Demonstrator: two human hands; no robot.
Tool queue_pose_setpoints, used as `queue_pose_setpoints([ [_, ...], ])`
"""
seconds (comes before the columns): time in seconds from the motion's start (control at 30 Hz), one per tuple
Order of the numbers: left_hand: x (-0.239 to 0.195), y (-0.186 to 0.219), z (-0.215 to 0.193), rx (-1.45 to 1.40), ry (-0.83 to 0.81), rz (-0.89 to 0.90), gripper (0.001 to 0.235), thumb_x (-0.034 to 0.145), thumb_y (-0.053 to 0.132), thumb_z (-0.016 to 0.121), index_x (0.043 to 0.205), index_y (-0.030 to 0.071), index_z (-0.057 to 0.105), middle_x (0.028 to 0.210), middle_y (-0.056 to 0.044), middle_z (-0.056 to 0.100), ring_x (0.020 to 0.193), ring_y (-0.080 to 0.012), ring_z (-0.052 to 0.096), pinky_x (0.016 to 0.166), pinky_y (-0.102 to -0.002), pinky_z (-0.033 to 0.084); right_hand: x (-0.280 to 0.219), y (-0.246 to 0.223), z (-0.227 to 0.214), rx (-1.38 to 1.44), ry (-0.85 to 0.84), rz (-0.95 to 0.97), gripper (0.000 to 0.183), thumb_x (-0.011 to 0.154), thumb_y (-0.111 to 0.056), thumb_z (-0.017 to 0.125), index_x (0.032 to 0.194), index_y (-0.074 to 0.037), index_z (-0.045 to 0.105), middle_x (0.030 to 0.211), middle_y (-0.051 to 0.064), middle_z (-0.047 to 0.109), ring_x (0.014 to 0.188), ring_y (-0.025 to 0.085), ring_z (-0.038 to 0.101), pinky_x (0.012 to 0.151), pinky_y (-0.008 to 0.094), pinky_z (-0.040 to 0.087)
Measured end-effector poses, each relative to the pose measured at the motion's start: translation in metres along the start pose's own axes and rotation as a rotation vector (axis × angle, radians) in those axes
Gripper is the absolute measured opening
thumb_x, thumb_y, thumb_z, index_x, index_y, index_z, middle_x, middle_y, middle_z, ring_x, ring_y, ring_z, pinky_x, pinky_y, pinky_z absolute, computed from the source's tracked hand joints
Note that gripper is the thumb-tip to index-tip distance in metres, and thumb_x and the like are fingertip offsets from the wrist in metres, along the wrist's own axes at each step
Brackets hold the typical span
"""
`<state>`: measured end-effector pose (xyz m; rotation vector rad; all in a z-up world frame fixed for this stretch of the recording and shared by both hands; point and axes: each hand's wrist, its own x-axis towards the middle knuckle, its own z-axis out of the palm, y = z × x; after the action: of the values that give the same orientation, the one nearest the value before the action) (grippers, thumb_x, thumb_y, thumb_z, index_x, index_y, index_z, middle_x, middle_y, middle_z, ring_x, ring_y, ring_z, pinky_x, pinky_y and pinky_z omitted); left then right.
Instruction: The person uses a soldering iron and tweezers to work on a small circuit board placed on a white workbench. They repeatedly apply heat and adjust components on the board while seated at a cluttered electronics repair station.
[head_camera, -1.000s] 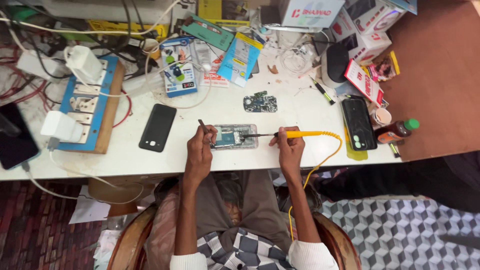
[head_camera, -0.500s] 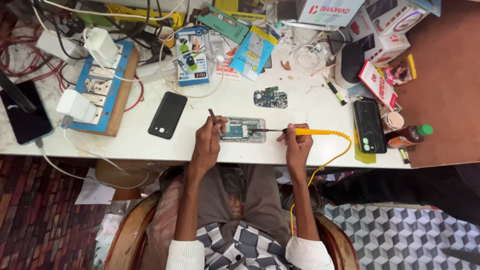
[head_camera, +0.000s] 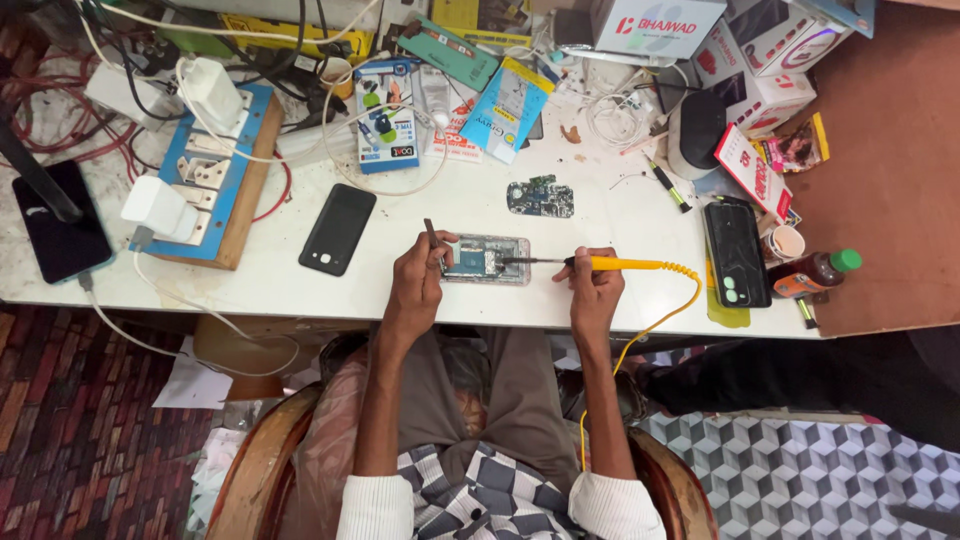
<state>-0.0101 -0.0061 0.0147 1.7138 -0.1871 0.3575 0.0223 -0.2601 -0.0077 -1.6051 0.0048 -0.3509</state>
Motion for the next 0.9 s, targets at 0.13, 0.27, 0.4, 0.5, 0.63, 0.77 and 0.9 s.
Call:
queue_pose_setpoints([
  [0.13,-0.0018,-0.0012,0.0015,-0.002,-0.005,-0.010,0.034,0.113,0.026,0.039,0.120,0.000,0.060,0.080,-0.004,0.056,0.060,-0.0095,0.043,0.055,-0.029,0.040,0.0019,0.0019,-0.0016,0.108,0.001,-0.008,0.020,0.109,-0.019,0.057,0.099,-0.003,0.054,0.071,0.006,0.065,0.063,0.007,0.054,0.061,0.023,0.042],
  [0.27,-0.0021,-0.0002,0.0010,0.002,-0.008,-0.010,0.037,0.114,0.029,0.038,0.119,0.000,0.060,0.080,-0.004,0.057,0.060,-0.0093,0.043,0.055,-0.029,0.040,0.0008,0.0016,-0.0006,0.074,-0.002,0.000,0.021,0.109,-0.020,0.057,0.099,-0.002,0.055,0.072,0.007,0.065,0.065,0.009,0.057,0.062,0.023,0.042],
  [0.4,-0.0005,0.0023,0.0001,0.019,-0.017,-0.037,0.036,0.112,0.028,0.038,0.119,0.001,0.060,0.080,-0.005,0.056,0.057,-0.0104,0.043,0.053,-0.029,0.040,0.0005,-0.0027,0.0009,0.004,-0.015,-0.011,0.022,0.110,-0.021,0.057,0.100,-0.002,0.055,0.075,0.009,0.070,0.067,0.008,0.056,0.064,0.023,0.044],
  [0.5,-0.0008,0.0036,0.0001,0.009,-0.012,-0.009,0.031,0.113,0.023,0.039,0.118,0.000,0.060,0.080,-0.006,0.057,0.062,-0.0126,0.046,0.057,-0.030,0.043,0.0006,-0.0064,0.0022,0.032,-0.018,0.033,0.021,0.106,-0.022,0.057,0.099,-0.003,0.055,0.076,0.009,0.070,0.064,0.010,0.065,0.061,0.023,0.046],
  [0.63,-0.0008,0.0006,0.0004,0.027,-0.001,0.062,0.023,0.113,0.013,0.041,0.115,-0.001,0.059,0.080,-0.008,0.056,0.072,-0.0162,0.054,0.068,-0.031,0.048,-0.0003,-0.0051,0.0005,0.020,-0.023,0.025,0.019,0.107,-0.021,0.056,0.100,-0.003,0.055,0.076,0.008,0.069,0.063,0.009,0.062,0.061,0.022,0.044],
  [0.77,-0.0001,-0.0010,0.0016,0.024,0.004,0.070,0.017,0.108,0.001,0.041,0.113,-0.003,0.057,0.082,-0.012,0.056,0.075,-0.0196,0.055,0.072,-0.032,0.050,0.0007,-0.0017,-0.0010,0.052,-0.017,0.008,0.019,0.109,-0.019,0.057,0.099,-0.003,0.053,0.073,0.008,0.067,0.062,0.009,0.058,0.060,0.022,0.041],
  [0.9,0.0007,-0.0005,0.0024,-0.017,0.003,0.071,0.017,0.100,-0.008,0.042,0.109,-0.005,0.057,0.089,-0.014,0.061,0.078,-0.0204,0.058,0.075,-0.032,0.052,0.0009,0.0022,-0.0012,0.103,-0.012,0.002,0.018,0.108,-0.018,0.057,0.097,-0.004,0.053,0.070,0.006,0.063,0.061,0.007,0.054,0.060,0.023,0.045],
])
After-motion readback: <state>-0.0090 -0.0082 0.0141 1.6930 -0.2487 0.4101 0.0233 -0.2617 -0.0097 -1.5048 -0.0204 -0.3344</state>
